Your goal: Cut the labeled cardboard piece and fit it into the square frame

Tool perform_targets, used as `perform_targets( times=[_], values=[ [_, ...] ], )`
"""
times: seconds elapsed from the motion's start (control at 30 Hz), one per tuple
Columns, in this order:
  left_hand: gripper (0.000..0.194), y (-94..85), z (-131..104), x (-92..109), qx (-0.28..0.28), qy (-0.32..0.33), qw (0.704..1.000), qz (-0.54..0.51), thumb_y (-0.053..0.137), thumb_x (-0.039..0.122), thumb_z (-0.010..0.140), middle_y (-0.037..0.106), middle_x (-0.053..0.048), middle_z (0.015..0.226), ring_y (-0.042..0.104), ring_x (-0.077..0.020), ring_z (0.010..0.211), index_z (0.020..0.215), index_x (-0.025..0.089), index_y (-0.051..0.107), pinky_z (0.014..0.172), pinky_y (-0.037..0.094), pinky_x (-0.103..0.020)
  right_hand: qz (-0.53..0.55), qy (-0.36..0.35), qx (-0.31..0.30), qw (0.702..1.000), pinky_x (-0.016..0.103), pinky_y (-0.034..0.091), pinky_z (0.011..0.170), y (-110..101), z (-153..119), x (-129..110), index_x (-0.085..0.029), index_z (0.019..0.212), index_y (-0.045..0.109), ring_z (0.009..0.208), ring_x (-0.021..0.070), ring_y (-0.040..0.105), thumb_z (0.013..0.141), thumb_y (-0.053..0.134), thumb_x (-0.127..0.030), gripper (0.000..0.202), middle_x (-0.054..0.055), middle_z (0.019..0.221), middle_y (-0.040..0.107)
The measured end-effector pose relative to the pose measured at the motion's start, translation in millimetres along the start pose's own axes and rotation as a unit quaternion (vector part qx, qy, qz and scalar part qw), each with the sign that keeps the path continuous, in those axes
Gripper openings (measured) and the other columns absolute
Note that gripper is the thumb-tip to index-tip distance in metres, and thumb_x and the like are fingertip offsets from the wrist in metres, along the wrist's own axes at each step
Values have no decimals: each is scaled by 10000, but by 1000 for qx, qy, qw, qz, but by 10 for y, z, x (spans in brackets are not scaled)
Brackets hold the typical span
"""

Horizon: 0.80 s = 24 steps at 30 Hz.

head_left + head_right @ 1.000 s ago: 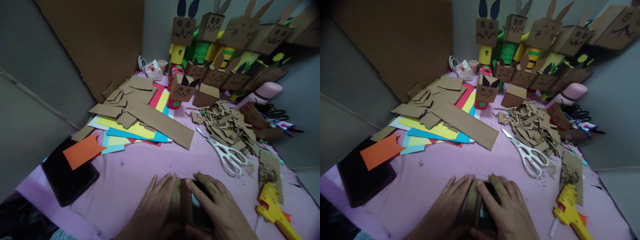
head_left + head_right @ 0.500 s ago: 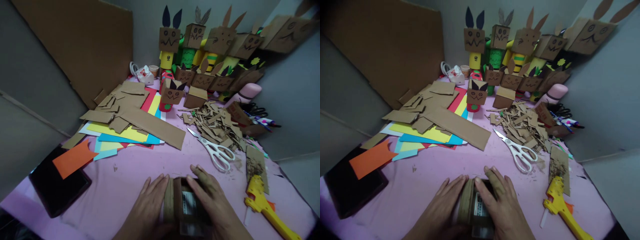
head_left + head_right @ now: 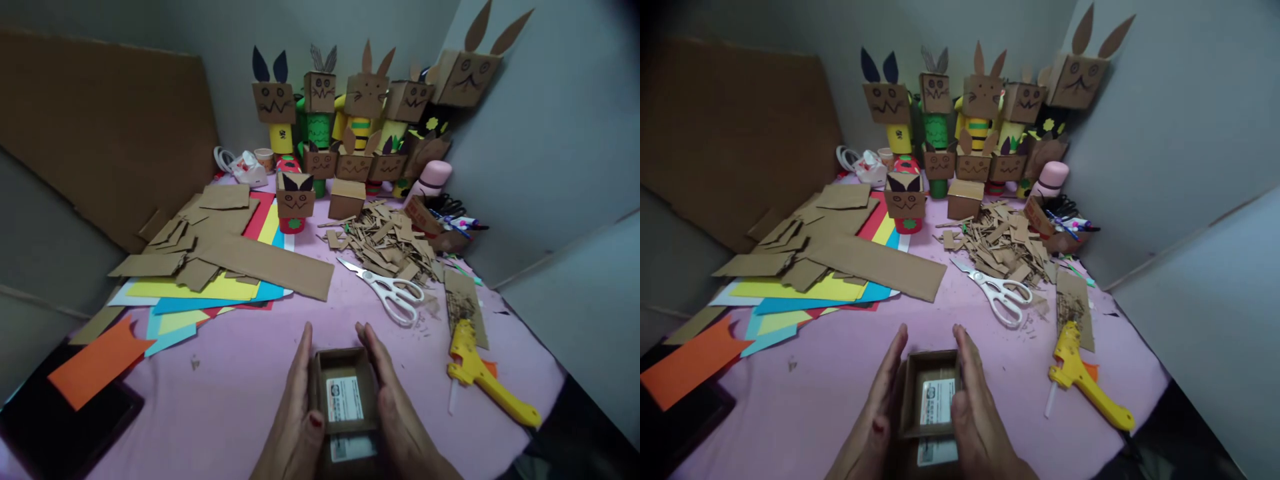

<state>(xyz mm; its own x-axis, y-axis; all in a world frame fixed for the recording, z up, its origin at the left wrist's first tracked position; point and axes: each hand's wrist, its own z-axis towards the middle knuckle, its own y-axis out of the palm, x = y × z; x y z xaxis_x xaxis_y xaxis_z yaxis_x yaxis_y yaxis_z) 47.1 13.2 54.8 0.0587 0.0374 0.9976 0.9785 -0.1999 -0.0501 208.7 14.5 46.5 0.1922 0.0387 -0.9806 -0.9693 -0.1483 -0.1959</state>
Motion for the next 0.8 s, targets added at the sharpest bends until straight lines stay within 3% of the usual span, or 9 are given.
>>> perform_targets(
  times=[0.2, 0.5, 0.8],
  values=[
    [624, 148, 31, -23, 39, -28, 997, 63, 238, 576, 911, 120, 6, 1559, 89, -220, 1416, 1457, 292, 137, 1155, 122, -443, -12, 57, -13, 998, 454, 83, 1158, 52, 48, -91, -269, 1471, 135, 1424, 181, 83, 916, 254, -586, 651, -7, 1562, 126],
    [524, 128, -13, -141, 45, 12, 991, 127, 206, 466, 953, 150, 0, 1553, 130, -224, 1410, 1449, 325, 112, 1136, 182, -505, -26, 39, -15, 999, 452, 148, 1155, 68, 74, -88, -257, 1468, 159, 1420, 190, 115, 938, 271, -521, 603, 23, 1555, 166],
    [503, 140, 28, -141, 54, 30, 989, 131, 225, 432, 967, 204, -32, 1537, 165, -182, 1402, 1441, 287, 137, 1148, 161, -458, -23, 37, -48, 998, 411, 90, 1163, -10, 109, -165, -162, 1470, 140, 1418, 149, 108, 935, 254, -546, 668, 80, 1552, 163]
  ],
)
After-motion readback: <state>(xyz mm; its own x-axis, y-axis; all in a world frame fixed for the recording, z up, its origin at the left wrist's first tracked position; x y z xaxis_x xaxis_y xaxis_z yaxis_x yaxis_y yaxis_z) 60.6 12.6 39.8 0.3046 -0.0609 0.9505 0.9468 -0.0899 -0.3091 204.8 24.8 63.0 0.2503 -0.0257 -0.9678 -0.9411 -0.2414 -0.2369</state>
